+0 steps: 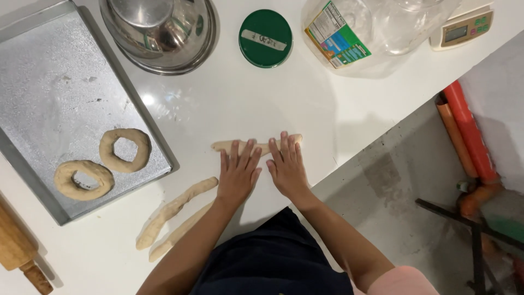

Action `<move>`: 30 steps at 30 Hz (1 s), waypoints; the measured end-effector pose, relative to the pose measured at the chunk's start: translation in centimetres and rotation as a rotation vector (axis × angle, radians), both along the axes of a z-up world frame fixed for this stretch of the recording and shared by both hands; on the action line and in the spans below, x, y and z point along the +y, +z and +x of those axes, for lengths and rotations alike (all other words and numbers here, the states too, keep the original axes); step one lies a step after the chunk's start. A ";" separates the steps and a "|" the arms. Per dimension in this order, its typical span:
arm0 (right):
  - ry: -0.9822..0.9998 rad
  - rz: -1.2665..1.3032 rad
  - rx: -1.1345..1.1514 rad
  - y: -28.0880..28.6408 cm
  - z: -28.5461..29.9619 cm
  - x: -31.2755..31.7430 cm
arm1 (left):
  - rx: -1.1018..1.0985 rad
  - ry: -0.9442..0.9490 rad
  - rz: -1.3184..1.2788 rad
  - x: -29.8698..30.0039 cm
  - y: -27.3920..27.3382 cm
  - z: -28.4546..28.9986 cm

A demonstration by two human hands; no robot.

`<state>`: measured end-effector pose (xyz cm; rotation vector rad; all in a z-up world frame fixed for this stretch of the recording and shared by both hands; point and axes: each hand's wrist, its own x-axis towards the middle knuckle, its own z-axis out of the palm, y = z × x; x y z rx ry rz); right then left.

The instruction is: Shaping long pieces of dough into rings and arranging them on a metal baking tray.

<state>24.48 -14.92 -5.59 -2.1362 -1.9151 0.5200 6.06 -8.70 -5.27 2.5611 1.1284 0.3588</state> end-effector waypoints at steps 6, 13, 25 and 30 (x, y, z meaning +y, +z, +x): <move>-0.065 0.040 -0.110 2.5 -1.4 2.0 | -0.025 0.128 -0.087 2.1 1.1 1.1; 0.048 -0.064 -0.243 -2.5 -3.1 7.1 | -0.071 0.213 -0.094 5.7 -3.8 2.5; -0.195 -0.027 -0.106 -1.1 -1.0 10.5 | 0.006 0.338 -0.057 8.3 -1.0 5.0; -0.088 0.017 -0.117 -2.0 -0.6 5.8 | 0.071 0.278 0.030 4.0 -3.2 4.4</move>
